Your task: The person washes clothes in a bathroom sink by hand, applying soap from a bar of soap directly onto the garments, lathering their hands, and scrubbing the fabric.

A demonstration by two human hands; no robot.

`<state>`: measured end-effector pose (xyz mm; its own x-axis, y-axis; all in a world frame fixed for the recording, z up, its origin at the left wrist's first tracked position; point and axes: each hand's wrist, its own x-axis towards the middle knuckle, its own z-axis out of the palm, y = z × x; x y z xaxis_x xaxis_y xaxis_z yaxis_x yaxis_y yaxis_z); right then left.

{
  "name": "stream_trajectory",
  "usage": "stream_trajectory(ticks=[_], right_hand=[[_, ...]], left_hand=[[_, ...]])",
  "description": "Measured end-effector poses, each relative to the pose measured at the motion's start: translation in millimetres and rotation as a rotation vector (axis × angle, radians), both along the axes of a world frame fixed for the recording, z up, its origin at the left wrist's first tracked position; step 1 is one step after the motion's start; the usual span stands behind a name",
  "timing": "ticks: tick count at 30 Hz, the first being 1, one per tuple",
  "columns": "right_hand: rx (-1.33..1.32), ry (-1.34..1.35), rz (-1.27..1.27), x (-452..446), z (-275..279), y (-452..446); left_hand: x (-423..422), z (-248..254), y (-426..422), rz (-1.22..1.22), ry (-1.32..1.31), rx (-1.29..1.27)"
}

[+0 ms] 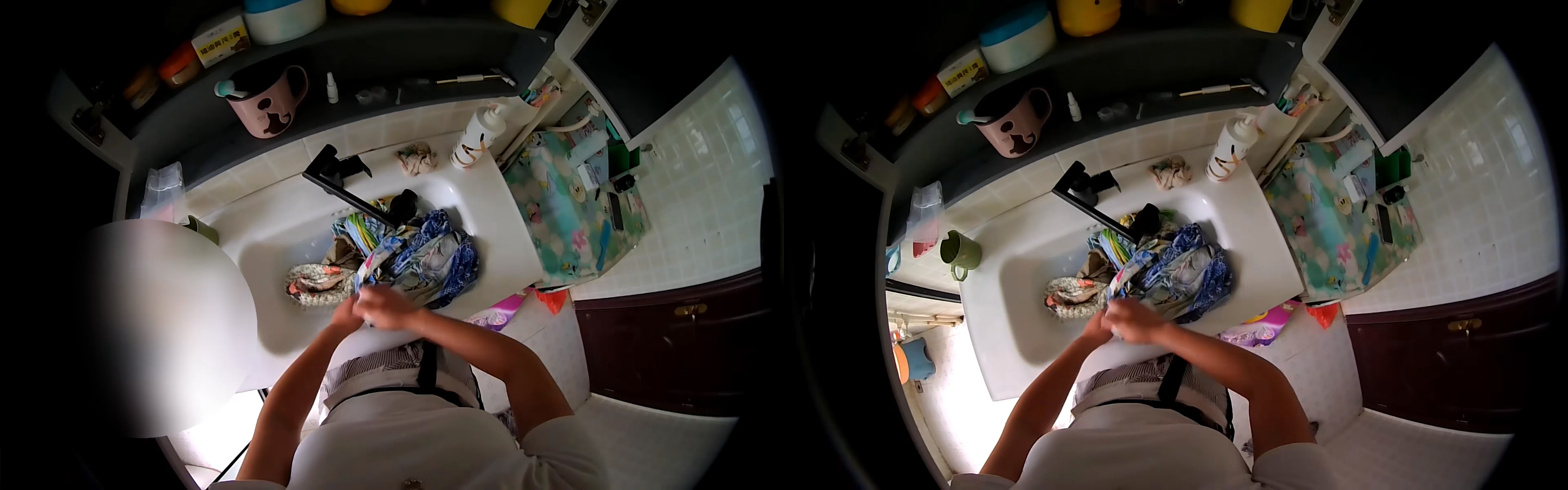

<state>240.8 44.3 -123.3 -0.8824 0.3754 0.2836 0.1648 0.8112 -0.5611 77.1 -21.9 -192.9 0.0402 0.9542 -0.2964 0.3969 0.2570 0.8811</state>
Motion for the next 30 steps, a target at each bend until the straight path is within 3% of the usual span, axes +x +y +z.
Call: stream_trajectory(ticks=[1,3,4,6,9,11,14,15,18,20,21,23,25,28,29,30], right_hand=[[0.068,0.121,0.068,-0.9,-5.1,-7.7],[0.034,0.166,-0.095,15.1,-13.5,13.3],[-0.003,-0.056,-0.234,30.3,-0.4,31.2],[0.098,-0.035,-0.432,58.7,-27.2,73.9],[0.292,-0.069,-0.571,60.3,-23.3,80.7],[0.224,0.008,-0.574,40.0,-25.2,61.7],[0.162,0.179,-0.194,3.7,-12.1,5.0],[0.14,0.074,-0.084,4.6,-12.9,-9.2],[0.013,-0.025,-0.292,31.9,-8.0,21.2],[0.167,-0.166,-0.556,70.0,-15.9,59.9],[0.238,-0.083,-0.658,96.7,-26.3,81.6],[0.213,-0.242,-0.915,121.8,-29.3,104.2],[0.288,-0.133,-0.923,97.8,-34.3,90.1],[0.121,-0.025,-0.606,34.7,-23.7,47.2],[0.047,0.103,-0.426,14.0,-27.1,27.1],[0.056,0.056,-0.242,-0.9,-12.7,7.3]], left_hand=[[-7.3,-3.4,6.1,-0.227,0.114,-0.071],[1.5,-14.2,7.6,-0.115,0.255,-0.139],[5.1,-8.1,8.9,-0.096,0.232,-0.159],[12.3,13.2,10.0,-0.066,0.184,-0.202],[19.7,27.3,9.8,-0.044,0.18,-0.179],[12.9,4.7,4.9,-0.022,0.077,-0.111],[-4.2,-10.6,3.5,-0.073,0.067,-0.034],[-4.3,-10.6,1.7,-0.101,0.085,-0.016],[5.5,-10.1,7.8,-0.085,0.17,-0.084],[10.0,-3.4,8.6,-0.072,0.209,-0.128],[12.1,-0.7,8.9,-0.069,0.199,-0.124],[12.4,2.3,7.1,-0.055,0.18,-0.116],[9.6,-4.5,4.8,-0.035,0.167,-0.07],[8.2,3.5,11.1,-0.05,0.243,-0.107],[8.4,6.9,10.1,-0.064,0.285,-0.143],[1.8,-7.1,9.2,-0.151,0.27,-0.091]])
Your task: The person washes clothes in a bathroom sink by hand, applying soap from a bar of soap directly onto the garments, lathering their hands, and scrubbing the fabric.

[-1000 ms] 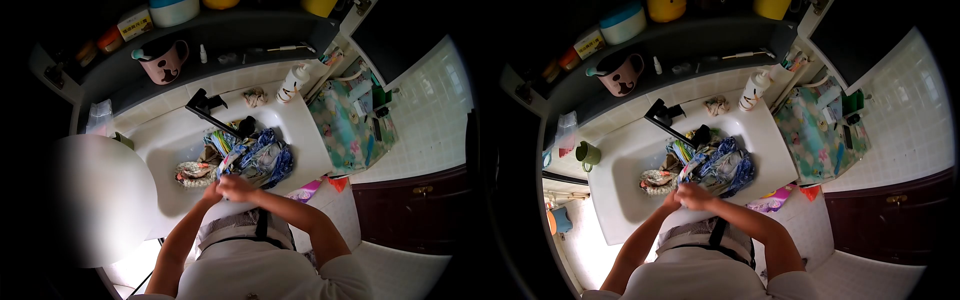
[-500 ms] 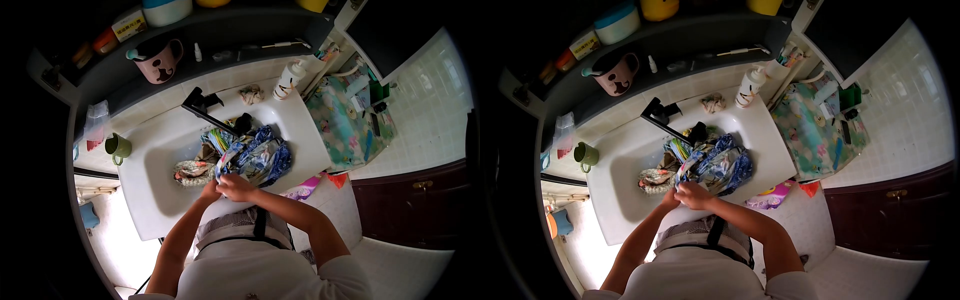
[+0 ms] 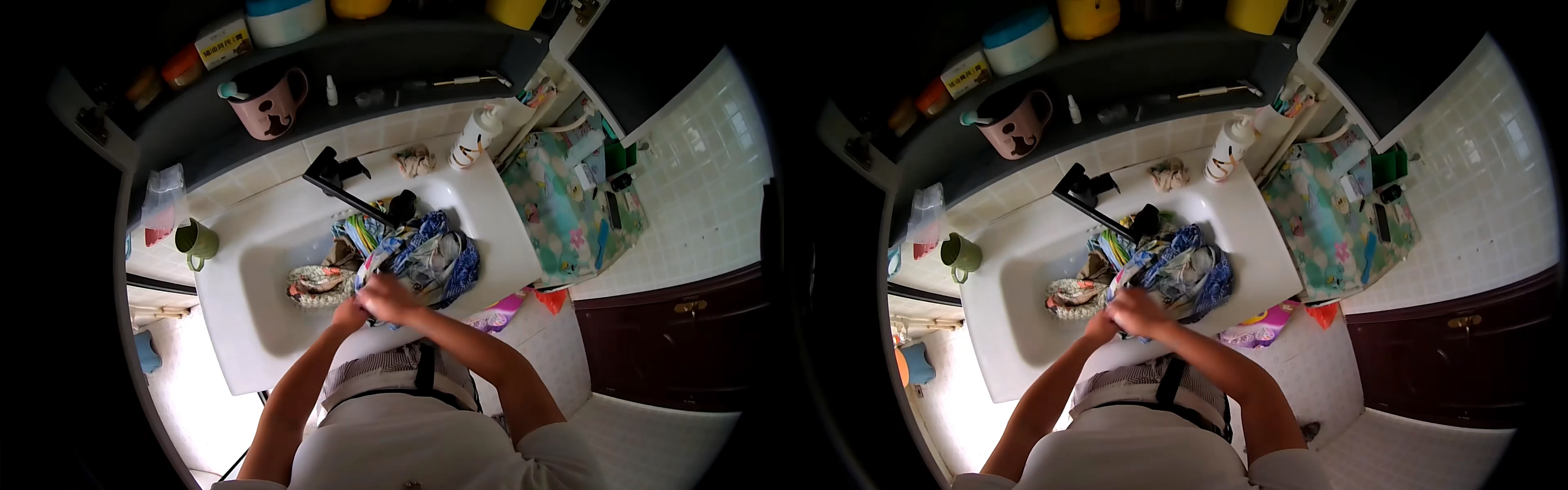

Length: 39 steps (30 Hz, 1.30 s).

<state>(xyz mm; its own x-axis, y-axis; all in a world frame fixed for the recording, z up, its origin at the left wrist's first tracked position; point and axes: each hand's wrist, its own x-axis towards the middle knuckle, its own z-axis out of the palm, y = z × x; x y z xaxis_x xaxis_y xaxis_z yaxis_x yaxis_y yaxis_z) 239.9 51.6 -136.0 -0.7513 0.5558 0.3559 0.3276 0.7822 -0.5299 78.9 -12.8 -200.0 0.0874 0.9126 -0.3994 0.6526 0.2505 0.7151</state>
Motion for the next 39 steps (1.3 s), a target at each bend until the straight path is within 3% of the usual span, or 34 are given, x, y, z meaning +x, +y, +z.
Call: stream_trajectory(ticks=[1,3,5,6,9,12,15,16,17,19,23,26,27,30,31,33,34,36,37,39], right_hand=[[0.159,0.07,0.058,-6.2,1.3,-14.1],[-0.081,0.048,0.09,6.4,2.6,5.4],[-0.076,-0.16,-0.181,29.2,7.6,36.9],[-0.029,-0.016,-0.288,42.0,-1.0,53.1],[0.164,-0.046,-0.474,53.4,-9.1,77.1],[0.124,-0.058,-0.404,17.0,-10.7,47.0],[0.004,-0.037,-0.056,-16.1,1.2,-9.5],[0.009,-0.002,-0.02,-12.7,-0.7,-15.6],[0.017,0.035,0.02,-8.9,-2.2,-15.9],[0.059,-0.047,-0.17,19.0,7.8,6.4],[0.144,-0.201,-0.542,101.8,-23.4,88.2],[0.109,-0.135,-0.591,89.1,-23.7,71.9],[0.162,-0.013,-0.446,71.1,-16.6,59.2],[0.021,0.01,-0.172,21.8,-17.1,1.3],[0.094,-0.057,0.001,16.9,2.8,-9.5],[0.037,0.046,0.065,26.2,-0.1,-1.6],[0.08,0.026,-0.044,37.7,3.5,10.0],[0.043,-0.141,-0.215,78.0,-1.8,41.3],[0.096,-0.044,-0.35,94.9,-5.7,53.8],[0.101,-0.123,-0.444,108.9,-3.9,66.9]], left_hand=[[-1.5,-7.7,-9.1,0.175,-0.199,-0.001],[1.2,-3.4,-7.2,0.109,-0.14,0.0],[8.5,2.1,0.1,0.088,-0.025,-0.044],[12.5,4.4,1.9,0.074,0.032,-0.067],[16.1,29.2,2.8,0.08,0.016,-0.106],[6.2,-20.4,-2.1,0.089,-0.037,-0.036],[2.9,-20.0,-5.8,0.101,-0.081,0.053],[-2.0,-22.5,-2.1,-0.111,0.022,0.126],[-2.4,-24.8,-0.7,-0.067,0.031,0.07],[0.9,-12.6,-2.5,0.026,0.047,-0.051],[6.8,2.8,-0.5,0.09,0.033,-0.102],[7.2,3.5,-0.9,0.105,0.027,-0.074],[6.0,-1.6,-2.3,0.104,0.013,-0.062],[2.8,-17.6,-3.1,0.088,0.062,-0.116],[7.7,-3.3,-2.6,0.112,0.077,-0.076],[16.1,49.3,-5.0,0.166,0.112,0.01],[16.7,56.7,-7.2,0.108,0.193,0.148],[26.0,68.9,-9.8,0.275,0.166,0.336],[30.9,72.6,-9.1,0.342,0.131,0.452],[51.2,93.3,2.6,0.227,0.25,0.546]])
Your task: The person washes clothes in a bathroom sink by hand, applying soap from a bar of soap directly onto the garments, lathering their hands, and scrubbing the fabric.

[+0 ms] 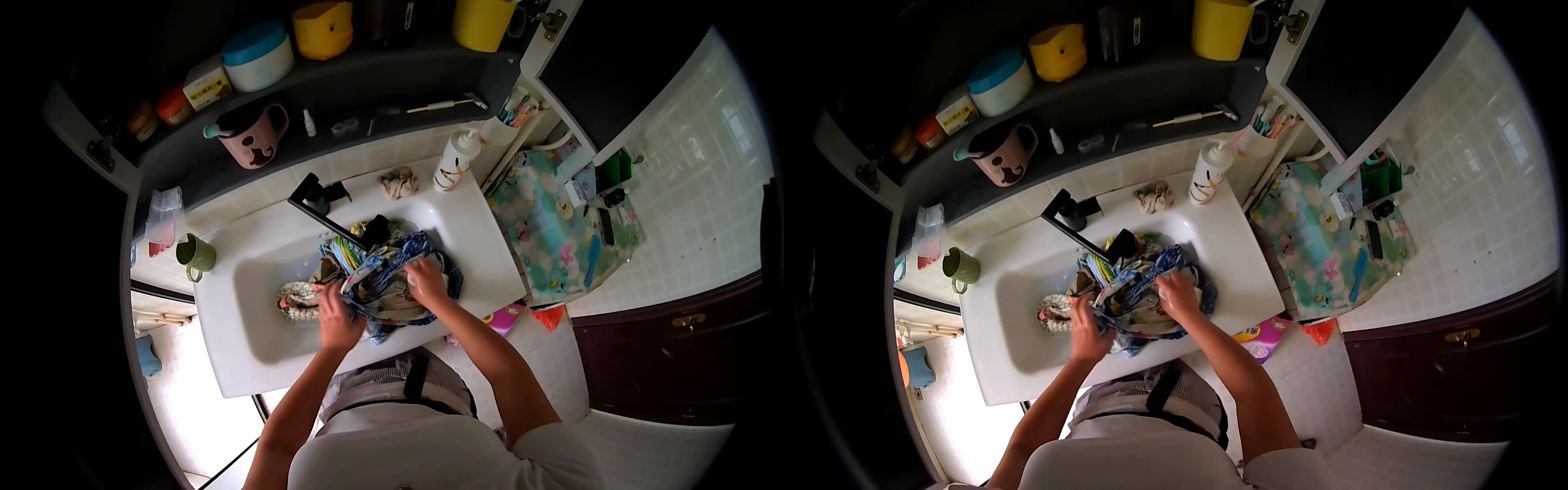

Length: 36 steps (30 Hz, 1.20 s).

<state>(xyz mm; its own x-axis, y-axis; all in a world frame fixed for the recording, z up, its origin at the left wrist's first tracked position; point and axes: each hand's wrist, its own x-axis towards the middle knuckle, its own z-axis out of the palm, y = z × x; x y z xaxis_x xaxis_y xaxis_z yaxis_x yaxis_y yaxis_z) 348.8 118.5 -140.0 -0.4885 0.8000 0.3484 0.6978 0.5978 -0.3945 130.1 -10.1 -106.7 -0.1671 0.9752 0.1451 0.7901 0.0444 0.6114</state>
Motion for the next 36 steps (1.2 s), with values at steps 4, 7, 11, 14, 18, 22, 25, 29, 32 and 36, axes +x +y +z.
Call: stream_trajectory(ticks=[4,7,11,14,18,22,25,29,32,36], right_hand=[[-0.19,0.269,0.261,-46.5,-6.1,-37.3],[-0.121,0.239,0.234,-50.4,-6.0,-50.5],[0.043,0.145,0.162,-15.2,-1.7,-19.5],[-0.039,-0.065,0.044,24.1,-11.2,33.9],[-0.128,0.016,0.084,-14.0,-15.1,5.6],[0.033,0.283,0.375,-66.0,29.2,-70.4],[-0.149,0.228,0.34,-56.8,9.7,-43.4],[0.047,0.173,0.107,-26.7,-2.4,-15.8],[0.091,0.096,0.062,-23.7,-6.4,-14.3],[0.011,0.206,0.284,-30.4,-8.8,-28.1]], left_hand=[[33.5,-29.1,26.7,-0.51,0.673,-0.484],[24.8,-36.8,20.6,-0.538,0.624,-0.368],[28.1,-46.0,14.3,-0.445,0.537,-0.232],[31.0,-42.2,15.9,-0.426,0.525,-0.246],[28.9,-62.3,18.5,-0.413,0.51,-0.317],[25.0,-61.5,7.9,-0.379,0.985,-0.169],[30.5,-49.1,13.2,-0.391,0.791,-0.355],[27.9,-58.3,8.4,-0.369,0.463,-0.209],[24.2,-57.2,11.9,-0.392,0.455,-0.177],[11.7,-44.1,24.7,-0.485,0.42,-0.32]])
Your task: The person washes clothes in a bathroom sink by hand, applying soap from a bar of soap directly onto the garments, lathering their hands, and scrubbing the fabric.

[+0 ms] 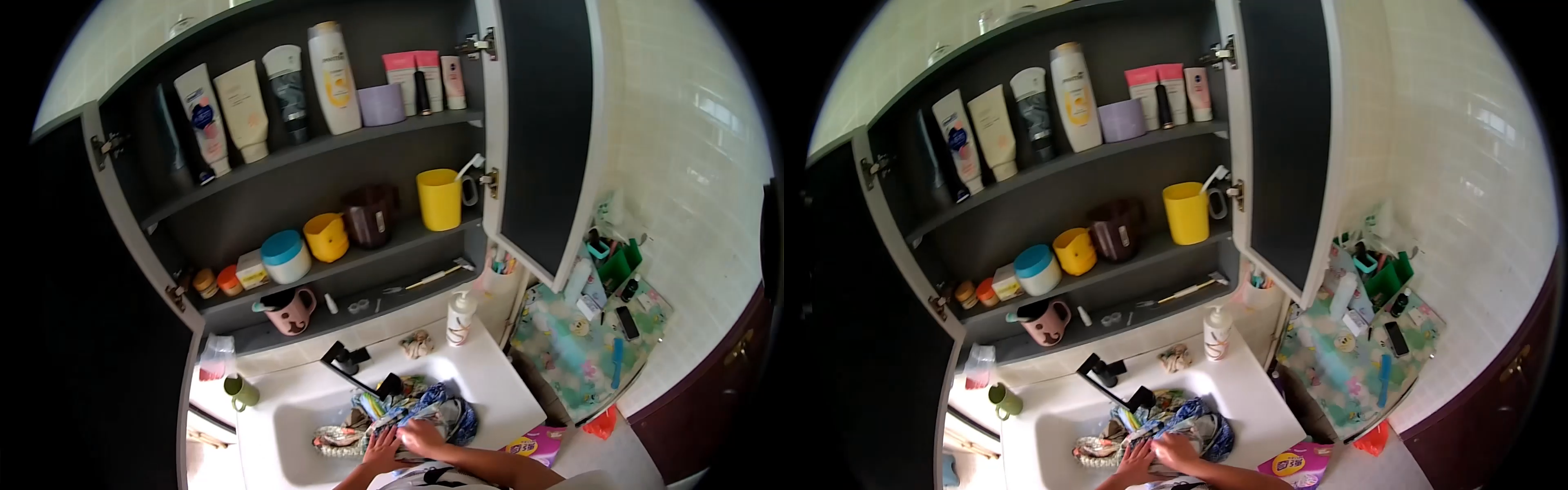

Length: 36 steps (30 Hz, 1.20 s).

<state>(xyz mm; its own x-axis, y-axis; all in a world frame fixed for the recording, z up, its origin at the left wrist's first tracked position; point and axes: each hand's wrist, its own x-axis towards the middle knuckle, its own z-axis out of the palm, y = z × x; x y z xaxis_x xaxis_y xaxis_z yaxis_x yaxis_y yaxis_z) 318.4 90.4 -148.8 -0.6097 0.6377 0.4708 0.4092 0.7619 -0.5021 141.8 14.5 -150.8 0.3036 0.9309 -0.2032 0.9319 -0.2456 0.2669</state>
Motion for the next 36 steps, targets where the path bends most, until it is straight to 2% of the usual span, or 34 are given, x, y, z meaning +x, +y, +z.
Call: stream_trajectory(ticks=[1,2,4,6,8,9,10,11,13,14,15,16,17,18,19,22,26,27,28,30,32,36], right_hand=[[0.021,-0.03,0.042,-4.1,-3.8,-3.7],[0.039,-0.062,0.087,-5.1,-6.1,-5.7],[0.027,-0.112,0.132,3.3,-7.9,3.4],[0.182,-0.104,0.052,18.6,-14.8,33.6],[-0.163,-0.04,-0.085,47.7,-29.0,74.3],[0.16,-0.05,-0.311,53.8,-10.7,79.6],[0.191,-0.169,-0.509,55.1,-0.2,77.9],[0.103,-0.153,-0.424,53.7,5.1,73.4],[-0.085,-0.141,-0.223,23.0,-20.5,50.6],[0.022,-0.049,-0.2,7.3,-12.2,22.0],[0.046,-0.04,-0.008,-3.1,-4.4,3.4],[-0.089,-0.055,0.068,-14.2,-10.3,-15.4],[0.008,-0.033,0.138,-16.9,1.4,-27.7],[0.015,-0.119,0.174,-16.9,-9.9,-27.2],[0.017,-0.132,0.21,-10.9,-17.0,-18.7],[0.054,-0.195,0.1,13.6,-20.5,22.9],[0.085,-0.161,-0.418,38.8,-7.8,60.4],[0.076,-0.072,-0.288,34.3,-23.6,64.1],[-0.046,-0.181,-0.3,26.6,-0.4,42.3],[0.004,-0.066,-0.177,8.1,-12.9,10.1],[-0.05,-0.039,0.072,-1.0,4.7,-18.7],[-0.006,-0.165,0.147,3.7,-2.5,-10.2]], left_hand=[[-3.6,-10.7,0.2,0.014,0.003,0.005],[-9.7,-43.6,1.0,0.0,-0.028,0.109],[-6.9,-21.5,1.9,-0.003,0.039,0.011],[0.5,-6.0,1.6,0.032,0.0,0.035],[-2.9,-5.3,5.0,0.041,-0.02,0.0],[-3.8,-5.6,10.8,0.042,-0.007,-0.029],[-2.8,-2.9,13.8,0.041,0.007,-0.061],[-0.3,7.6,15.0,0.061,0.0,-0.086],[-4.9,1.6,17.2,0.061,-0.012,-0.07],[-5.6,1.9,18.7,0.059,-0.003,-0.087],[-12.6,-11.9,20.5,0.042,0.026,-0.112],[-15.1,-15.1,20.1,0.121,-0.096,-0.102],[-19.4,-26.9,19.1,0.12,-0.107,-0.076],[-21.6,-37.2,16.8,0.121,-0.113,-0.051],[-20.1,-25.4,16.0,0.121,-0.129,-0.078],[-12.3,-10.8,15.4,0.113,-0.103,-0.066],[-10.2,-5.2,17.7,0.143,-0.14,-0.087],[-11.3,-4.0,19.2,0.137,-0.131,-0.106],[-12.3,-4.9,20.4,0.139,-0.143,-0.118],[-14.6,-6.6,19.9,0.134,-0.14,-0.128],[-15.7,-8.5,19.3,0.157,-0.194,-0.125],[-16.2,-12.9,19.0,0.147,-0.195,-0.092]])
